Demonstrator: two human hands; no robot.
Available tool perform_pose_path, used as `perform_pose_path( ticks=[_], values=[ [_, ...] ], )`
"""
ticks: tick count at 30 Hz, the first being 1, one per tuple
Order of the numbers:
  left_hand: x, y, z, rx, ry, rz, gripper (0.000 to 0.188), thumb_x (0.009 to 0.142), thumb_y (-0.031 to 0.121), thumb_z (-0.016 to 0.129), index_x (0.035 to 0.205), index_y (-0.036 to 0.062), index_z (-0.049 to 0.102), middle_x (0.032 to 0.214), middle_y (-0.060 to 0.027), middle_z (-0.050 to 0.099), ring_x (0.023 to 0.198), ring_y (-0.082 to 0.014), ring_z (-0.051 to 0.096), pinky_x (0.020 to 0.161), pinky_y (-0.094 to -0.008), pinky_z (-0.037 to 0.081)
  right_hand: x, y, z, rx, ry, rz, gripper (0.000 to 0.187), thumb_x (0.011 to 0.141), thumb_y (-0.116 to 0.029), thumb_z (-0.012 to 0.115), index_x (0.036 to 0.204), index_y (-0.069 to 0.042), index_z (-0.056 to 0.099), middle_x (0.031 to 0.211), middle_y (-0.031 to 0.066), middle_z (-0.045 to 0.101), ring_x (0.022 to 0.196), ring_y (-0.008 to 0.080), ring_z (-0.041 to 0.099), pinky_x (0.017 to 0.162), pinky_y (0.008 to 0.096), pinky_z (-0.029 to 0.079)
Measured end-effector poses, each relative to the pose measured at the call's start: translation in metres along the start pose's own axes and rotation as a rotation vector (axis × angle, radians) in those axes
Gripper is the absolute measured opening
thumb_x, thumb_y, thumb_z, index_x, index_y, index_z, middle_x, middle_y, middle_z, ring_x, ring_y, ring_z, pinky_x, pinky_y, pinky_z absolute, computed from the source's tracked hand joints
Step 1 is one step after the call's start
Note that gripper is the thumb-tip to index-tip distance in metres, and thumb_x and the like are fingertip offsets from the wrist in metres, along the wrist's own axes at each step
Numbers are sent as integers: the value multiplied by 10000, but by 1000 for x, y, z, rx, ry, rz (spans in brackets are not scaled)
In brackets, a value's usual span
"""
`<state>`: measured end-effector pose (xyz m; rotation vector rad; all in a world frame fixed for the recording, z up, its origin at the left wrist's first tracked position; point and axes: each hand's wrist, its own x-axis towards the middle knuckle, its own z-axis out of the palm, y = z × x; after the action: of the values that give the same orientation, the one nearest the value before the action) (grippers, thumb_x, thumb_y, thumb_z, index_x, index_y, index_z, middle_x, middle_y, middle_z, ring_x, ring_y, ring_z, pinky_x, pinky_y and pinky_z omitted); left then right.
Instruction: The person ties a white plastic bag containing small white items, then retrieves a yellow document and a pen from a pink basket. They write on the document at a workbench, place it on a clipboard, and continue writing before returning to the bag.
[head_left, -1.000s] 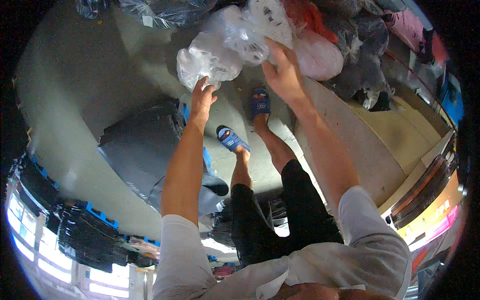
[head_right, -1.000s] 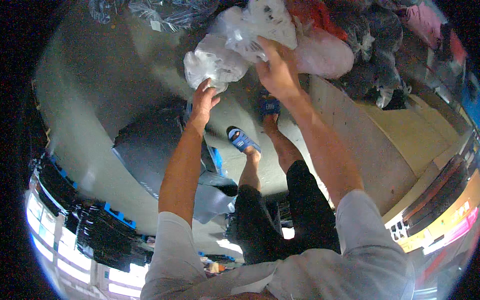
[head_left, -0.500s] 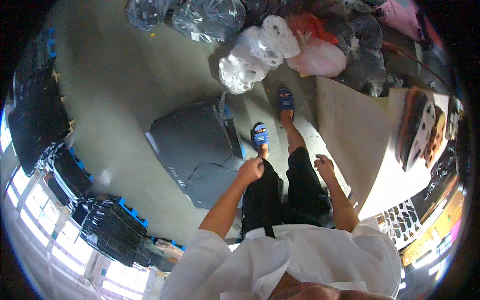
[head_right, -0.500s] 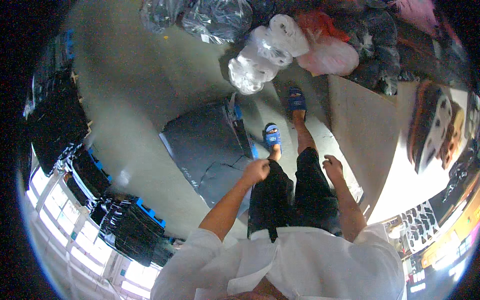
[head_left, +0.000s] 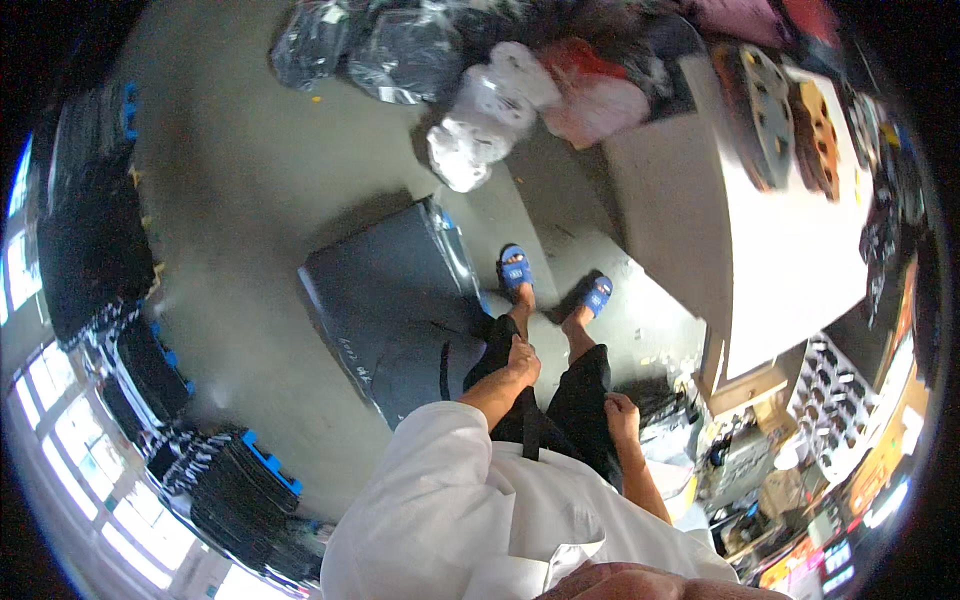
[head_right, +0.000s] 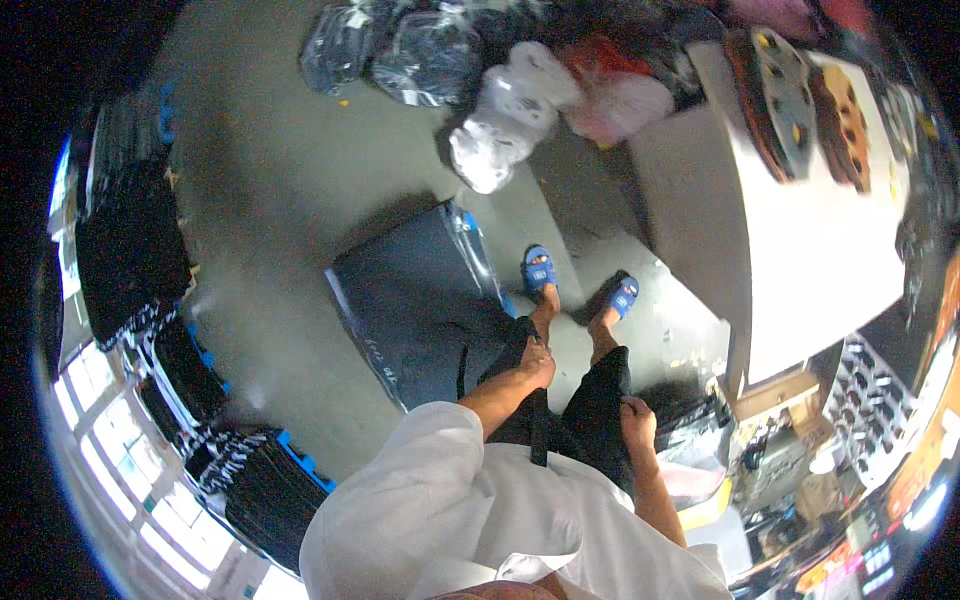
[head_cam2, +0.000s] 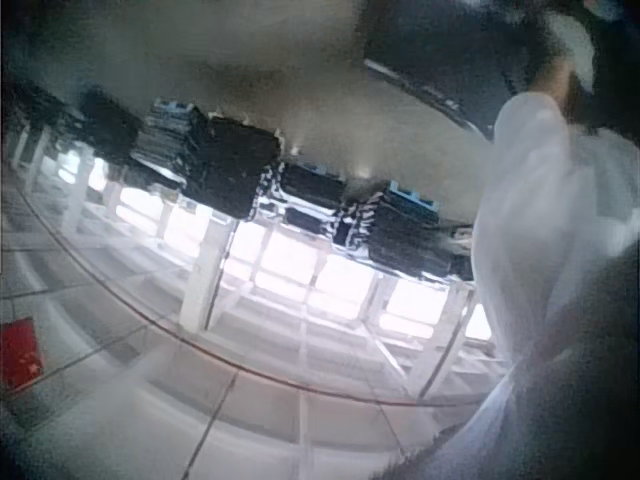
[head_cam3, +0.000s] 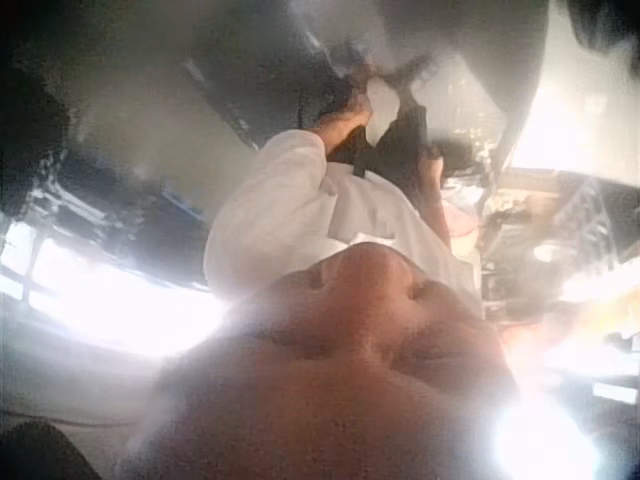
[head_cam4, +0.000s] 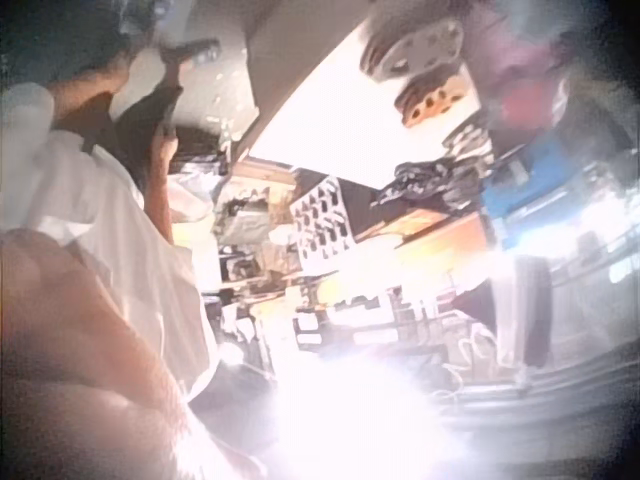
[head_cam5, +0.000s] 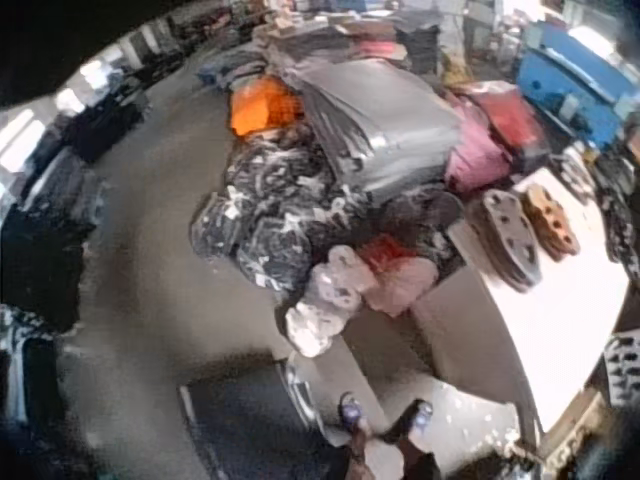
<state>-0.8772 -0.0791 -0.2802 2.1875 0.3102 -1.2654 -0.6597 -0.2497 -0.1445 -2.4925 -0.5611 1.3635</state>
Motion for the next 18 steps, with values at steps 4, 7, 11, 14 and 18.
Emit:
perform_pose_path(
  ticks=[4, 7, 11, 14, 18],
  values=[
    [-11, 46, 1, 66, -48, 71, 334, 928, 260, 644, 1186, 97, 779, 1325, -117, 674, 1295, -306, 548, 1068, -556, 355, -52, 43, 6, -43, 19, 62, 303, 889, -204, 663, 1108, -17, 758, 923, 159, 769, 851, 251, 731, 813, 357, 561],
    [-19, 75, 0, 155, -58, 89, 355, 932, 284, 636, 1211, 112, 774, 1355, -94, 666, 1302, -291, 536, 1055, -499, 358, -74, 85, 9, 78, -20, 143, 301, 898, -196, 666, 1111, -3, 754, 892, 122, 761, 823, 218, 715, 785, 351, 556],
    [-6, 98, 5, 338, -76, 107, 384, 939, 316, 625, 1245, 133, 767, 1394, -63, 654, 1312, -271, 520, 1037, -422, 362, -98, 136, 9, 694, -53, 248, 276, 945, -121, 641, 1136, 61, 720, 895, 70, 718, 802, 159, 658, 774, 308, 546],
    [19, 131, 7, 550, -164, -37, 383, 958, 331, 647, 1298, 184, 744, 1457, -48, 630, 1405, -253, 466, 1093, -471, 333, -123, 171, -4, 868, 30, 270, 212, 968, -87, 634, 1115, 58, 681, 873, 43, 678, 790, 136, 629, 756, 278, 526],
    [60, 203, -14, 554, -362, -226, 363, 1009, 271, 595, 1332, 167, 723, 1485, -41, 612, 1411, -257, 487, 1014, -540, 394, -170, 234, -35, 1133, 165, 351, 210, 1000, -108, 631, 1151, 24, 693, 872, 45, 670, 752, 128, 624, 708, 264, 516]
  ],
)
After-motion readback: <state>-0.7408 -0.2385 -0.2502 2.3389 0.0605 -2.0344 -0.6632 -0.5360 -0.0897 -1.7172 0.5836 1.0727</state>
